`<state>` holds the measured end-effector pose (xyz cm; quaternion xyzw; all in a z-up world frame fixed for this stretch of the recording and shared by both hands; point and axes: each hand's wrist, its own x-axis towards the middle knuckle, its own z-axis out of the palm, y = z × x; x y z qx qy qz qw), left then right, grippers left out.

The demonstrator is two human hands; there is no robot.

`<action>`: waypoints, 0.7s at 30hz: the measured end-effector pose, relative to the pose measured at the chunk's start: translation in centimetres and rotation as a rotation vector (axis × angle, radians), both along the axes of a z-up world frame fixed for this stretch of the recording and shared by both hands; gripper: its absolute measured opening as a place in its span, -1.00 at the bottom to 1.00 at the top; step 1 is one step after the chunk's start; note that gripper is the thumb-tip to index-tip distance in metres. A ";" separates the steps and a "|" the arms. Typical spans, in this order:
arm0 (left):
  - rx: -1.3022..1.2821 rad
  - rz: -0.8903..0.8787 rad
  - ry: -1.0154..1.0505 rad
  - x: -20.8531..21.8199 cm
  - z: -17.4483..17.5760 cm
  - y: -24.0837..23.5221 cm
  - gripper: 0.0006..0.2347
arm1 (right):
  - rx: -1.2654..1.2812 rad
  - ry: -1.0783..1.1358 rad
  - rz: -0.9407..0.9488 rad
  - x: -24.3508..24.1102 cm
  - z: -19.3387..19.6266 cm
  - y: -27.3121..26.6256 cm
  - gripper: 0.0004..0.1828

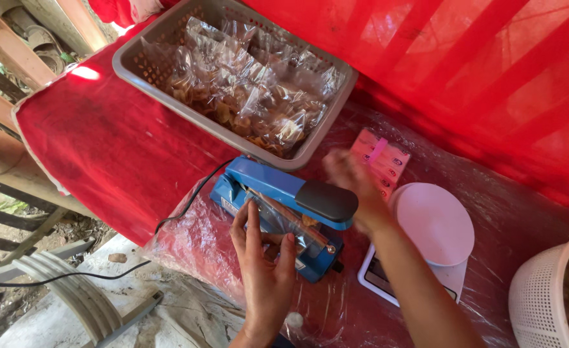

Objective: The person weighs dried food items in a plastic bag using a digital scale, then seals the bag using a heat sealer. The sealed package is placed into a basket, and the process is repeated with additional items.

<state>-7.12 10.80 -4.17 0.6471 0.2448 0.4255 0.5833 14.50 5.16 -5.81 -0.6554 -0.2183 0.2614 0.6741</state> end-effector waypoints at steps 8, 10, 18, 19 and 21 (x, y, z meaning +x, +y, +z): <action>-0.016 -0.009 0.021 0.0 0.2 0.1 -0.34 | 0.194 -0.817 0.154 -7.4 17.6 -4.4 -0.51; -0.016 -0.011 0.020 -0.1 0.3 0.1 -0.33 | 0.113 -0.944 0.295 -8.1 20.1 -3.7 -0.53; -0.025 -0.008 -0.006 0.1 0.4 0.2 -0.34 | -0.310 -1.155 0.347 -10.1 17.5 0.6 -0.53; -0.024 -0.005 0.002 0.1 0.5 0.2 -0.34 | -0.307 -1.203 0.324 -10.3 17.1 0.5 -0.54; -0.027 -0.007 0.002 0.0 0.5 0.2 -0.33 | -0.344 -1.086 0.309 -10.5 16.2 -0.1 -0.53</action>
